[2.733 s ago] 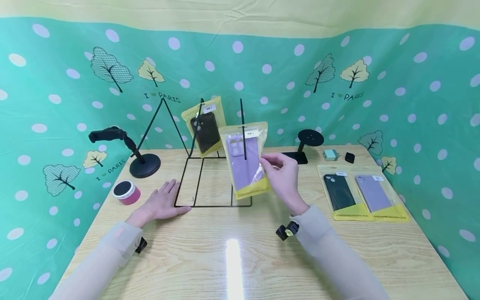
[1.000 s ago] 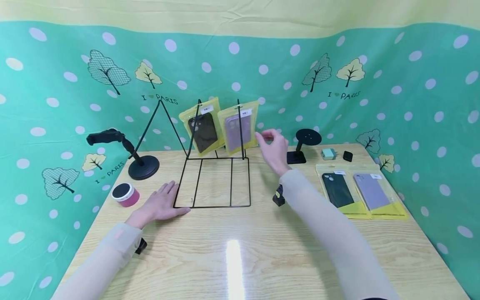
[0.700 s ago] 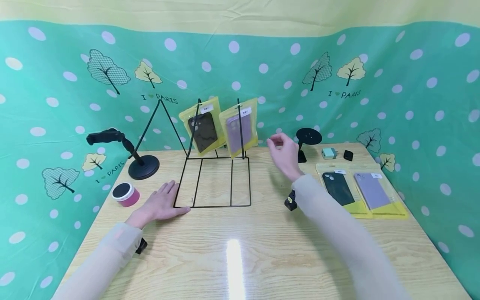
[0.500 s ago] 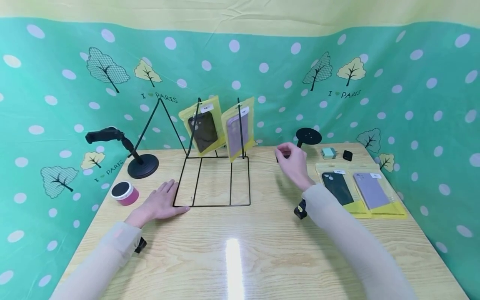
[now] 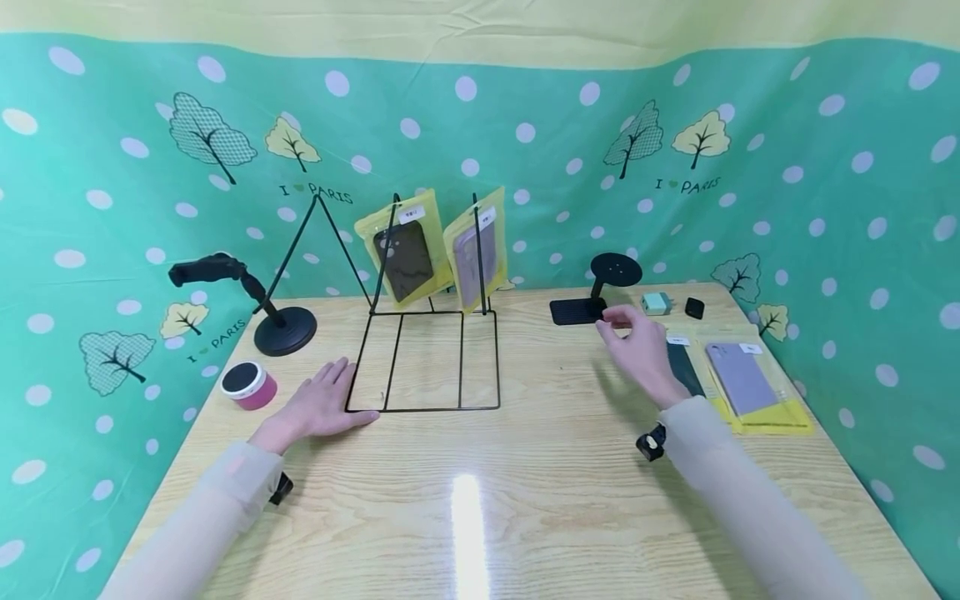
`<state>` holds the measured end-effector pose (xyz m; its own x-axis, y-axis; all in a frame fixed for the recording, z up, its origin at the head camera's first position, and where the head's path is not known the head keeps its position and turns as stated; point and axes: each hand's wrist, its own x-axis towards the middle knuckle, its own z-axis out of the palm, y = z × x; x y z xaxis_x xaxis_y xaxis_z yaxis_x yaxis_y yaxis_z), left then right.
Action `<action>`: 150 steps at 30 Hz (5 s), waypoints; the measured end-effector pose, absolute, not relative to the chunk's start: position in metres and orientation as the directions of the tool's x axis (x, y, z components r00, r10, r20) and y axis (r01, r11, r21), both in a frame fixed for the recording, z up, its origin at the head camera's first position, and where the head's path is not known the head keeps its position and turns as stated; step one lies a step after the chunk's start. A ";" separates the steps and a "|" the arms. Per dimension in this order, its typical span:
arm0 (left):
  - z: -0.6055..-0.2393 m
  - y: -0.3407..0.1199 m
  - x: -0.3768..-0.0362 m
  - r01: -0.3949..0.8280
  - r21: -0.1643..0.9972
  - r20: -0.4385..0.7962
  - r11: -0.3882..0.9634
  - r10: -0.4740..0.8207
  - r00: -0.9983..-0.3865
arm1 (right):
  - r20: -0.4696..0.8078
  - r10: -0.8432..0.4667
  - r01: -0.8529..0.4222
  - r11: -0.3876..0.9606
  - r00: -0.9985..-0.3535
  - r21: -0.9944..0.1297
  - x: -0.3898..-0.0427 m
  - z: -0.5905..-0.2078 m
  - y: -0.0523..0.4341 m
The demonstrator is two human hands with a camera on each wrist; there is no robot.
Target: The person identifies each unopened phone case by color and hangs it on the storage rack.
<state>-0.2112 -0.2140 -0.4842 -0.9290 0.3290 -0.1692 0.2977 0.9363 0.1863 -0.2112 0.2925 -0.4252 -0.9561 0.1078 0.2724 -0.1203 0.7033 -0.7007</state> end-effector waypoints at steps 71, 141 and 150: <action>-0.486 -0.215 -0.213 0.285 0.167 -0.182 0.944 0.314 -0.932 | -0.060 0.282 0.277 0.842 -0.957 -0.463 -0.184 -0.478 0.407; -0.486 -0.215 -0.211 0.283 0.195 -0.174 0.939 0.317 -0.932 | 0.351 -0.075 -0.349 0.421 -0.933 -0.837 -0.132 -0.410 0.191; -0.487 -0.215 -0.211 0.285 0.195 -0.171 0.939 0.318 -0.932 | 0.391 -0.066 -0.393 0.274 -0.918 -0.878 -0.109 -0.371 0.149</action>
